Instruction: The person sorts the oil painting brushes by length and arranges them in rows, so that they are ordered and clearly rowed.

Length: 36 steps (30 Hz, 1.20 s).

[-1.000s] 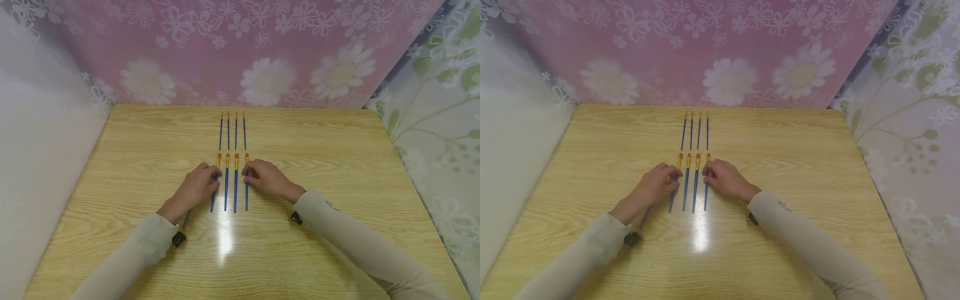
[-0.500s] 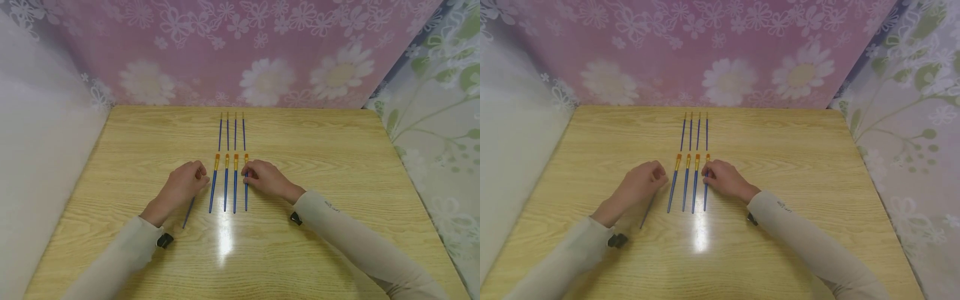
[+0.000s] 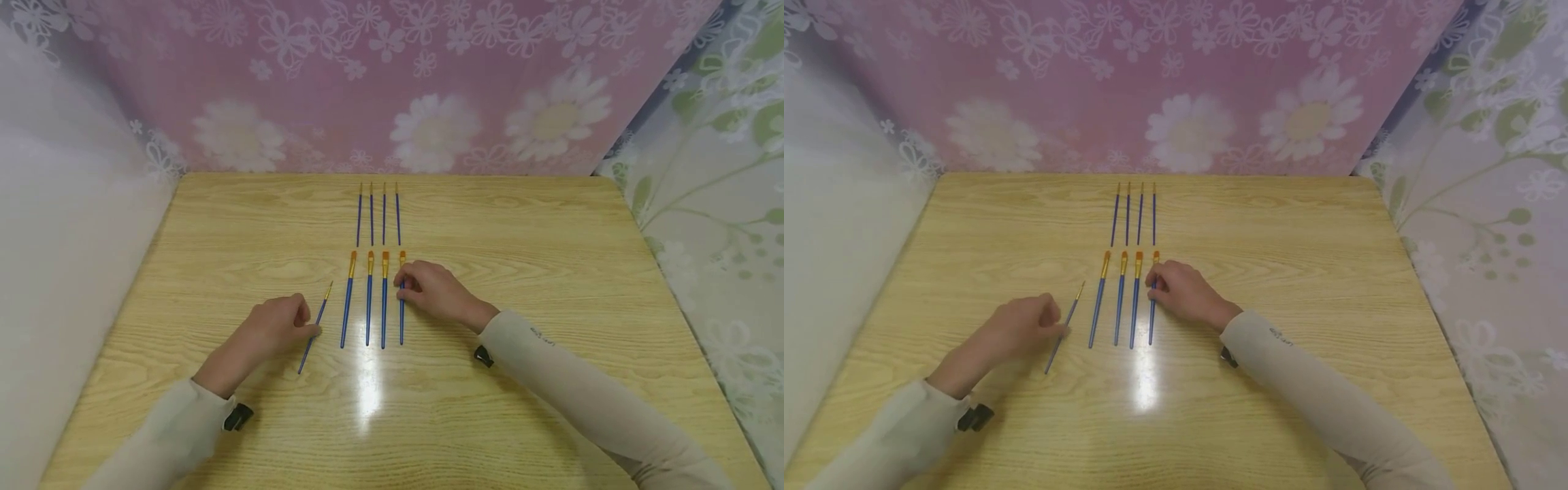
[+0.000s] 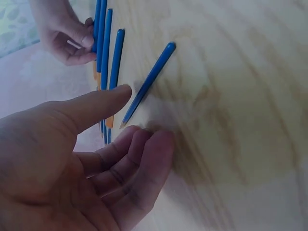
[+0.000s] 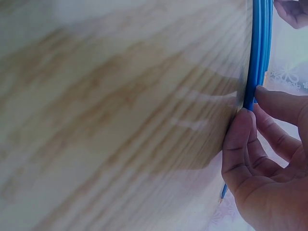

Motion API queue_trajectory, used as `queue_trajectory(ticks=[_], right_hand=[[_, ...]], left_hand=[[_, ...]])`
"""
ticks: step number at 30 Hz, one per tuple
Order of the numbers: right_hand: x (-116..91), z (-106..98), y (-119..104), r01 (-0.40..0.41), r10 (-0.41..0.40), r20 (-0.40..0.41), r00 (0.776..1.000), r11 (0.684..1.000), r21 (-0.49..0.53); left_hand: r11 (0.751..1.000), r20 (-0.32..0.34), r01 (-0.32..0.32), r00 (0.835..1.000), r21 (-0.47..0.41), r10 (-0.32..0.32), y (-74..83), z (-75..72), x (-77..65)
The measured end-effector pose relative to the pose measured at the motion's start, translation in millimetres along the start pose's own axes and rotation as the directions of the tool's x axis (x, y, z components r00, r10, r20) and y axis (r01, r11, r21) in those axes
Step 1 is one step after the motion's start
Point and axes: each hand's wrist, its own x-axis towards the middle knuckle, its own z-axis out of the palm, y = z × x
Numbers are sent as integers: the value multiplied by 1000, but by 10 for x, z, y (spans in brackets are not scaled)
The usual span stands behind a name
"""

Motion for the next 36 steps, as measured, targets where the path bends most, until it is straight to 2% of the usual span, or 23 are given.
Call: queue_trajectory(ticks=[6,11,13,16,19,21,25,27,32,36], right_hand=[[10,-6,5,4,-4,4,1000,1000,-7],[15,-7,-7,-4,4,5,1000,1000,-3],[13,-8,-11,-7,7,4,1000,1000,-2],[11,-5,-8,-7,7,4,1000,1000,-3],[9,-2,-7,-1,1,7,1000,1000,-7],[7,-3,-12,3,-3,8,1000,1000,-10],[7,-10,-22,0,0,13,1000,1000,-10],[7,-14,-27,-8,9,15,1000,1000,-6],[9,-18,-26,-15,15,19,1000,1000,-6],[7,-16,-21,-10,11,16,1000,1000,-15]], left_hand=[[999,0,-28,1000,32,28,28,26,-31],[991,-34,-54,998,126,59,73,13,-66],[980,-48,-59,996,189,69,99,22,-93],[950,-79,-73,992,302,102,122,61,-132],[925,-116,-88,983,370,140,105,105,-141],[932,-129,-86,982,351,139,71,110,-122],[974,-111,-57,990,220,83,-2,21,-42],[986,-103,-47,993,161,64,-34,-55,6],[995,-110,-45,992,93,55,-100,-229,147],[998,-141,-63,988,19,65,-135,-324,299]])
